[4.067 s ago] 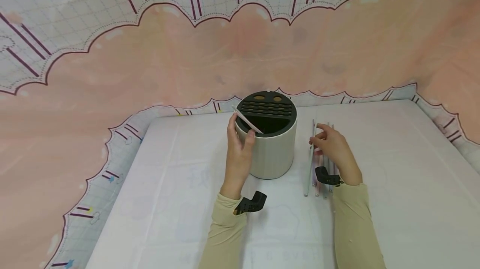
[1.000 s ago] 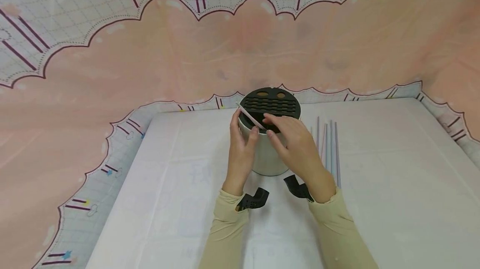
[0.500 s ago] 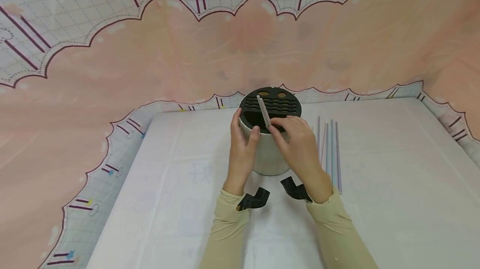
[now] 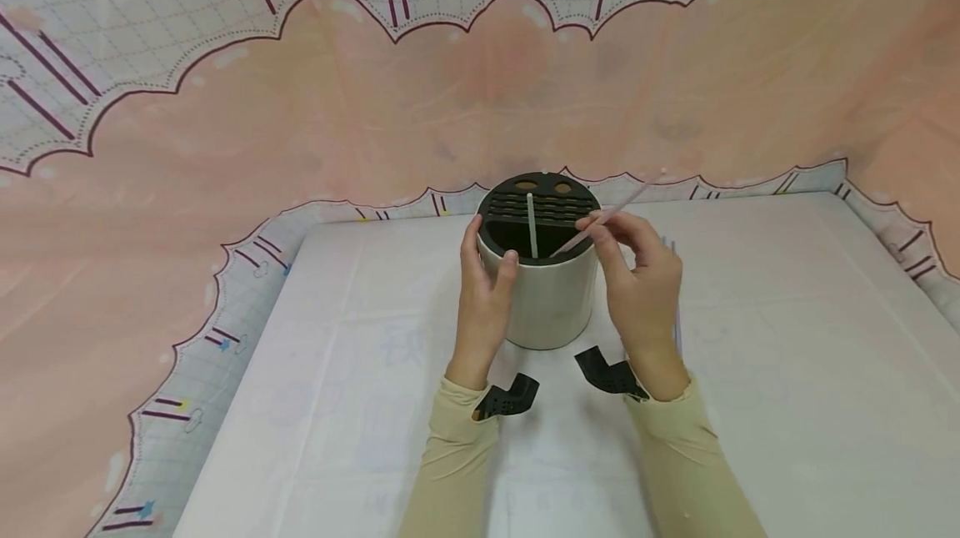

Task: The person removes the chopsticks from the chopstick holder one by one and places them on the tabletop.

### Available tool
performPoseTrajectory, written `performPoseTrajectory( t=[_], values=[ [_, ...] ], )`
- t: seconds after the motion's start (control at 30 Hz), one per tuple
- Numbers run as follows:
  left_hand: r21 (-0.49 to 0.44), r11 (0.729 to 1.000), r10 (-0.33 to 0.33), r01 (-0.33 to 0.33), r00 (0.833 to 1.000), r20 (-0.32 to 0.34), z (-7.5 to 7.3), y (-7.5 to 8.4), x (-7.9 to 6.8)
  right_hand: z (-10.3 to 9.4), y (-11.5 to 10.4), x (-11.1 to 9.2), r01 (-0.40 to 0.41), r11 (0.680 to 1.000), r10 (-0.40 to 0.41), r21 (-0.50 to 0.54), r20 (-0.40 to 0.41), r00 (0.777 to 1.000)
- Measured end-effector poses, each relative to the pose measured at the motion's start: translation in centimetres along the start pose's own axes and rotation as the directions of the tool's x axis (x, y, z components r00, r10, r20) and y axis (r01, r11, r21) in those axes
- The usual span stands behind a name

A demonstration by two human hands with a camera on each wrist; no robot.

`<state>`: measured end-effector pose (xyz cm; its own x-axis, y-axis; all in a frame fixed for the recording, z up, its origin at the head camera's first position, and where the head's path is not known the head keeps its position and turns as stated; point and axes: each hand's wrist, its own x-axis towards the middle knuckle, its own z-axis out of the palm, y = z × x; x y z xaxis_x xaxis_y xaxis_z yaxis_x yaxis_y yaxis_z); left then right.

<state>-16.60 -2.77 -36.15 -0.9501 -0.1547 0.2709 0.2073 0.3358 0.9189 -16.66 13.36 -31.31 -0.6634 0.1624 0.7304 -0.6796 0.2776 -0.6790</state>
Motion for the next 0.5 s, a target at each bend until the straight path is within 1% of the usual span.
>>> performPoseTrajectory(
  t=[0.17,0.27,0.33,0.4,0.5],
  values=[
    [-0.013,1.000,0.003,-0.003,1.000,0.007,-0.2,-0.1,-0.1,-1.2,-1.6,0.6,-0.041,0.989,0.052,0.141,-0.077,0.996],
    [-0.024,1.000,-0.001,0.001,1.000,0.012,-0.3,-0.1,-0.3,-2.0,-1.9,0.9,-0.037,0.961,0.087,0.275,-0.170,0.982],
    [-0.028,1.000,-0.006,0.006,1.000,0.016,-0.4,-0.1,-0.4,-2.6,-1.8,1.2,-0.015,0.931,0.113,0.366,-0.249,0.962],
    [-0.025,1.000,-0.010,0.011,1.000,0.021,-0.5,-0.2,-0.5,-3.4,-1.4,1.4,0.015,0.893,0.145,0.450,-0.319,0.937],
    [-0.017,1.000,-0.018,0.018,1.000,0.023,-0.5,-0.2,-0.6,-4.7,-0.5,1.7,0.054,0.826,0.208,0.561,-0.392,0.896]
  ],
)
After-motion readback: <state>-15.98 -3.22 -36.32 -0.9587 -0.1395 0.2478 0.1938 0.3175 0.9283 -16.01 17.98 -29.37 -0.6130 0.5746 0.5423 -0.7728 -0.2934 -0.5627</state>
